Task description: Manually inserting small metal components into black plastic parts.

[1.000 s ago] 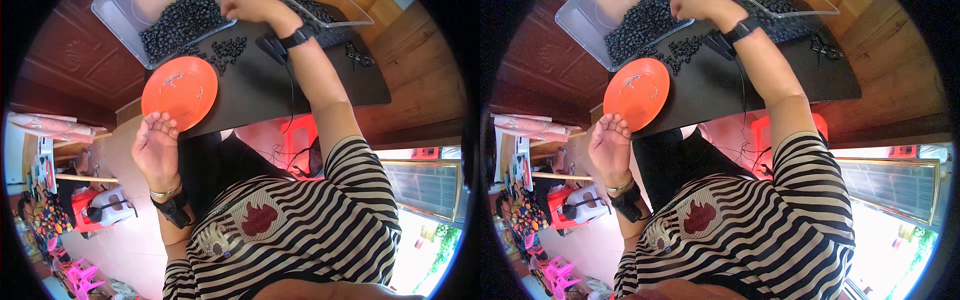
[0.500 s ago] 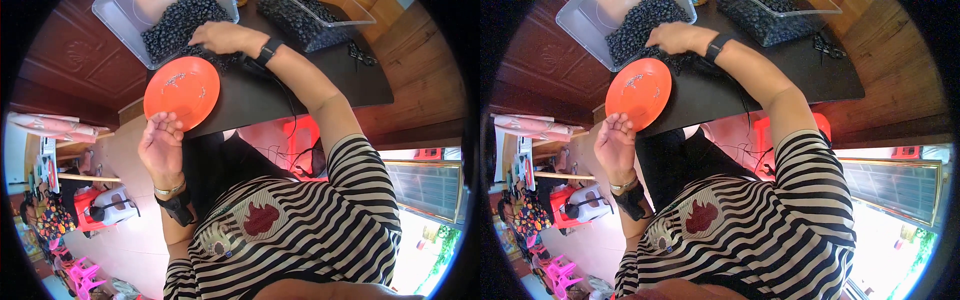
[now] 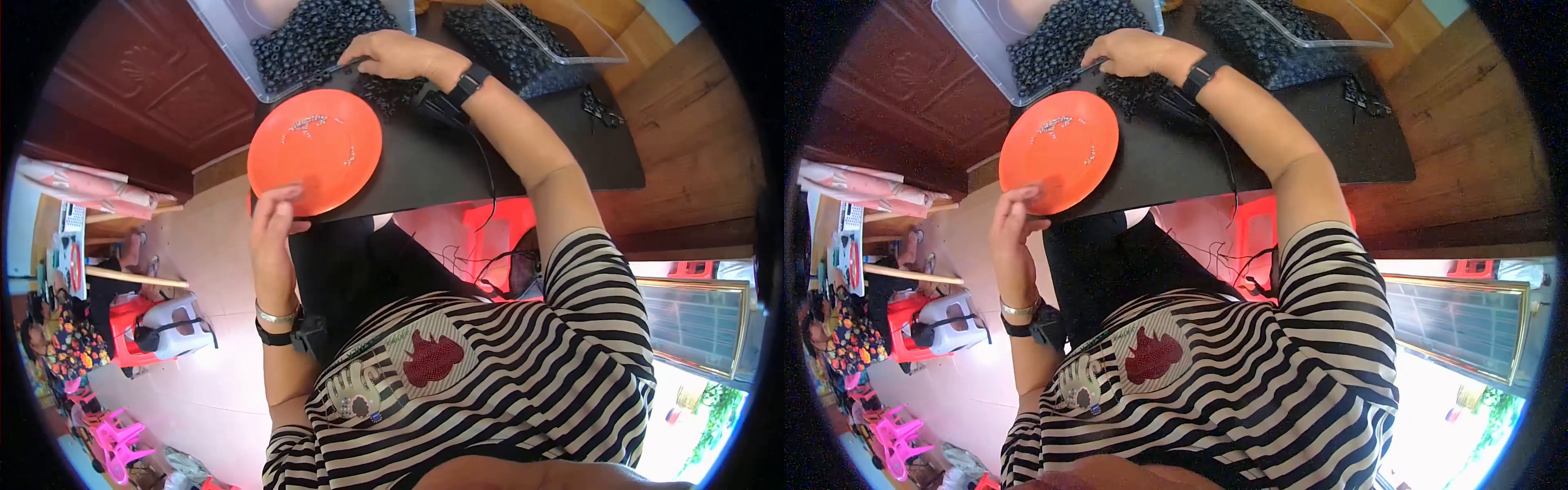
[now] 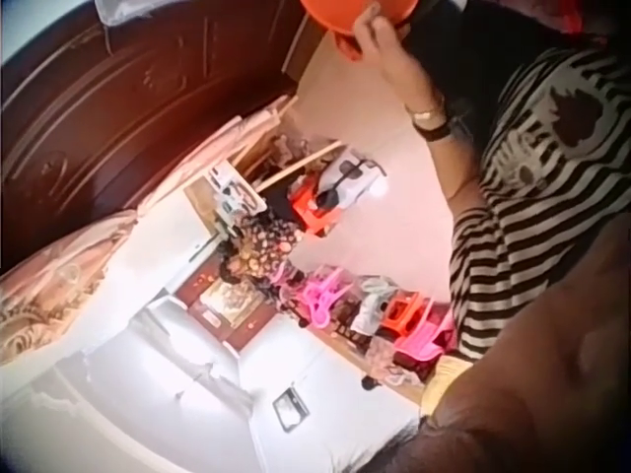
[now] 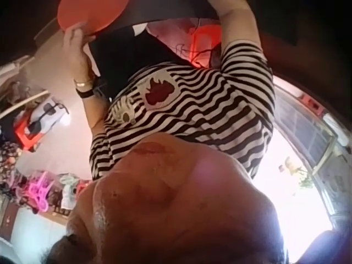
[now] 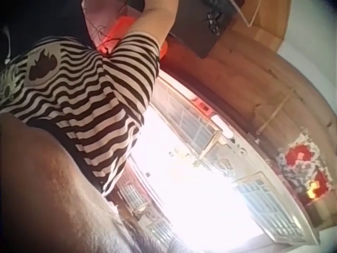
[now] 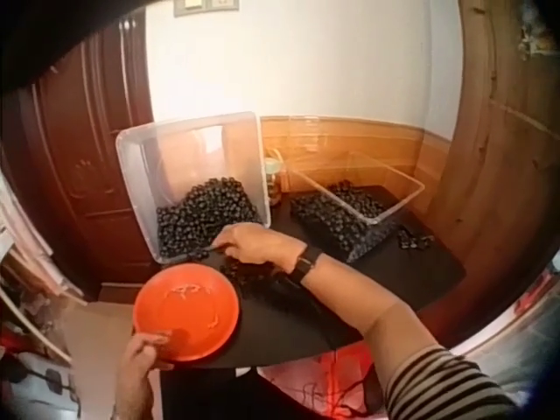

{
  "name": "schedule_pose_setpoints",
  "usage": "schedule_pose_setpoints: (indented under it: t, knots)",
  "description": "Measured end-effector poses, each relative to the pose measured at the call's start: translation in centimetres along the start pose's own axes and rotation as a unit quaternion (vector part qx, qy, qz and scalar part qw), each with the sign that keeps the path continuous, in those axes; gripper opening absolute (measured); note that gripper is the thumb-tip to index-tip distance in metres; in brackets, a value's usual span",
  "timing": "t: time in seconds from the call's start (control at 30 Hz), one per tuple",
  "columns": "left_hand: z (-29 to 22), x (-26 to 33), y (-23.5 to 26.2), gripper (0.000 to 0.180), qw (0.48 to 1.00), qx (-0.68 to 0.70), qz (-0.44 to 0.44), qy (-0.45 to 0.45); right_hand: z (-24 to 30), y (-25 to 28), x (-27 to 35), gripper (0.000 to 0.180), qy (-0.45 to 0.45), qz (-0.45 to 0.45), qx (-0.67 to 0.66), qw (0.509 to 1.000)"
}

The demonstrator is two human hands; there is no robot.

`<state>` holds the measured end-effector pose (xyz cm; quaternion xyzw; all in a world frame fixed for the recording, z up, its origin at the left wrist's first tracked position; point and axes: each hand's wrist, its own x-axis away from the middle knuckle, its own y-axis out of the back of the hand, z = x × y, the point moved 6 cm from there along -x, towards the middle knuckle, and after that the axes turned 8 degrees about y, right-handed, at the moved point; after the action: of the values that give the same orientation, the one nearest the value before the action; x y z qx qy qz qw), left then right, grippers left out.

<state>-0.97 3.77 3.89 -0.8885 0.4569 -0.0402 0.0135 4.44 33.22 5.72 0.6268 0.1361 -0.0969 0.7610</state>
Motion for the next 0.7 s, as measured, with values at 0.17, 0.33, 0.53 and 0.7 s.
schedule_pose_setpoints:
  t: [0.17, 0.33, 0.53, 0.7]
  knots:
    - [0.9, 0.2, 0.9, 0.029, 0.994, -0.106, 0.026, -0.009, 2.4, -1.2, -3.9, 0.032, 0.064, 0.042, 0.075, 0.994]
    - [1.2, 1.0, 2.2, 0.025, 0.998, -0.054, 0.009, -0.005, 3.7, -3.8, -6.2, 0.04, 0.137, 0.072, 0.148, 0.977]
    - [1.4, 2.1, 4.1, 0.027, 0.999, -0.034, -0.024, -0.018, 4.2, -4.1, -6.3, 0.036, 0.146, 0.082, 0.192, 0.967]
    - [1.4, 1.8, 5.7, 0.025, 0.998, -0.011, -0.058, -0.022, 3.9, -3.8, -6.0, 0.031, 0.154, 0.078, 0.22, 0.96]
